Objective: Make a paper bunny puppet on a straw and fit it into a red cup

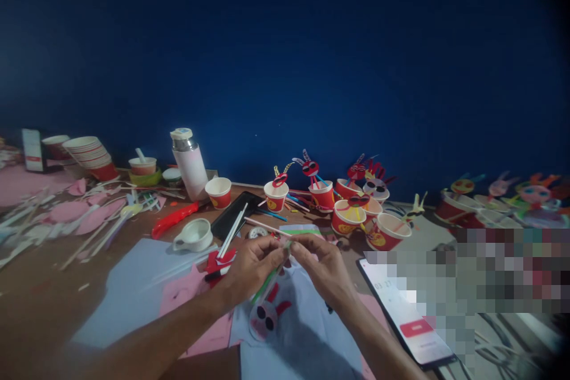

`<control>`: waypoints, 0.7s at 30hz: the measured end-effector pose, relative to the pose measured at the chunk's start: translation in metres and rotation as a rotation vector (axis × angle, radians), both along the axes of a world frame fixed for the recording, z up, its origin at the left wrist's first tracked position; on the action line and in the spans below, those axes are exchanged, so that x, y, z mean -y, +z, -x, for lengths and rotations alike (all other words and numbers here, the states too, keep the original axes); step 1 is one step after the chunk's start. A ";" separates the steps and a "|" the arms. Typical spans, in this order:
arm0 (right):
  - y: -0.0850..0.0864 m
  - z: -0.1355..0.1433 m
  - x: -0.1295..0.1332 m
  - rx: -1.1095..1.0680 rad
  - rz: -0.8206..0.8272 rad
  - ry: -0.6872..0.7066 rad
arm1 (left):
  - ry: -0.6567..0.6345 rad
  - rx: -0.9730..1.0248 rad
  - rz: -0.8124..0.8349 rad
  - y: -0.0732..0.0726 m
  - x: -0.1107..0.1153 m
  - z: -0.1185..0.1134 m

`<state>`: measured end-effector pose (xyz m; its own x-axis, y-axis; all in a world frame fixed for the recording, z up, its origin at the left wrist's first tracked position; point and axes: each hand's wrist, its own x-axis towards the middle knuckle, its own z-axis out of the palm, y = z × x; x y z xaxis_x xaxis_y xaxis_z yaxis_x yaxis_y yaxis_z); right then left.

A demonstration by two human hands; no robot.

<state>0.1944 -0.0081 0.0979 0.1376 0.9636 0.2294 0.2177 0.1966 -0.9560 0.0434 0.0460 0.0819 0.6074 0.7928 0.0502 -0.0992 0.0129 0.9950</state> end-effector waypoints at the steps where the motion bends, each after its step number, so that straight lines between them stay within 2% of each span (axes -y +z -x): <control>1: 0.000 0.000 0.000 0.016 -0.007 -0.002 | 0.000 -0.001 0.001 -0.001 0.000 0.000; 9: 0.001 0.001 0.001 0.040 -0.004 -0.104 | -0.100 0.005 0.056 -0.002 0.001 0.000; 16: -0.003 0.003 -0.002 -0.055 -0.016 -0.033 | -0.068 0.001 0.054 -0.002 -0.001 0.001; 21: 0.002 0.006 0.002 0.054 -0.033 -0.076 | -0.079 0.021 0.062 0.002 0.004 -0.003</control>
